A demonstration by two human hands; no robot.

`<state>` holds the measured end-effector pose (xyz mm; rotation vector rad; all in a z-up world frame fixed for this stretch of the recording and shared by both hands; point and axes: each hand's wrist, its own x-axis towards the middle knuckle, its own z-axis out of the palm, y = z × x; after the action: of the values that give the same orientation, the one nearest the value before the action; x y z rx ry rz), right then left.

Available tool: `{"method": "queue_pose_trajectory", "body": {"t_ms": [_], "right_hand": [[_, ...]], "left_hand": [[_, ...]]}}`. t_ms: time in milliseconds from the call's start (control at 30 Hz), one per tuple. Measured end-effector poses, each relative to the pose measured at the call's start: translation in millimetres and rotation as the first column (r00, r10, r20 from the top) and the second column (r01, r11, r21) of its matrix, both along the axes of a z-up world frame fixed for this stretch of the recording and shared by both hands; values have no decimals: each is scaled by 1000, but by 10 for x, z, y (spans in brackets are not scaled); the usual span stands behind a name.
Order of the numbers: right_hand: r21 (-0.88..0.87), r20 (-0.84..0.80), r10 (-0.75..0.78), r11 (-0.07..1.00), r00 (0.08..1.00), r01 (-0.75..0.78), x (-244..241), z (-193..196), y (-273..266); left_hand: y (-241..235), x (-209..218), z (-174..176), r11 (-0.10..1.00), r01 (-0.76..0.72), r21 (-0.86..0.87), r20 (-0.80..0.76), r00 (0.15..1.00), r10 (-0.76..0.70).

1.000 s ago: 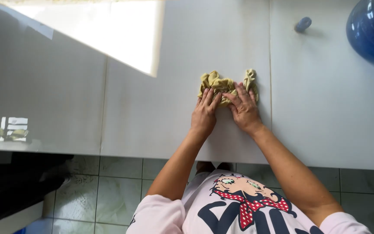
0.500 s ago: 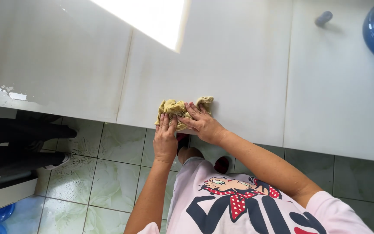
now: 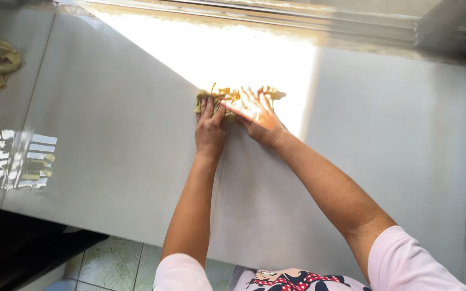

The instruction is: Wipe down a countertop and window track using a cloth.

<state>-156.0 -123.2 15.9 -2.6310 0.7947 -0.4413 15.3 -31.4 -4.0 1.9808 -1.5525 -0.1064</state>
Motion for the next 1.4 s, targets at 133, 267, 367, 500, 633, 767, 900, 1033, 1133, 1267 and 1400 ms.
{"method": "queue_pose_trajectory", "body": {"t_ms": [133, 267, 367, 500, 633, 767, 900, 1033, 1133, 1267, 1400], "right_hand": [[-87, 18, -74, 993, 997, 75, 254, -73, -833], [-88, 59, -192, 976, 980, 197, 264, -81, -1654], [-105, 94, -251, 960, 963, 261, 219, -173, -2263], [-103, 71, -344, 931, 936, 349, 213, -307, -2854], [-30, 75, -435, 899, 897, 438, 333, -373, -3260], [174, 77, -476, 872, 876, 458, 294, -261, -3440], [346, 79, -526, 811, 847, 472, 319, -228, -3424], [269, 35, -584, 787, 811, 555, 450, -186, -3436], [204, -18, -618, 767, 786, 608, 483, -221, -3493], [151, -54, -646, 749, 762, 646, 553, -251, -3529], [135, 33, -595, 799, 803, 586, 462, -268, -3380]], "left_hand": [[-1182, 388, -255, 992, 115, -47, -85, 989, -119], [-2307, 485, -630, 950, 221, -221, -113, 962, -250], [-3011, 461, -588, 941, 295, -164, -5, 954, -300], [-3513, 382, -459, 940, 328, -92, 173, 935, -309], [-3843, 241, -201, 961, 271, -49, 121, 957, -263], [-4141, 177, -352, 978, 209, 17, 110, 972, -209], [-4148, 142, -308, 981, 193, -25, 61, 980, -191], [-4152, 138, -340, 983, 184, -19, 66, 981, -183], [-4190, 83, -302, 986, 167, -10, 75, 983, -166], [-4200, 52, -278, 992, 118, 33, 101, 988, -121], [-4124, 17, -211, 990, 130, -63, 136, 983, -120]]}}
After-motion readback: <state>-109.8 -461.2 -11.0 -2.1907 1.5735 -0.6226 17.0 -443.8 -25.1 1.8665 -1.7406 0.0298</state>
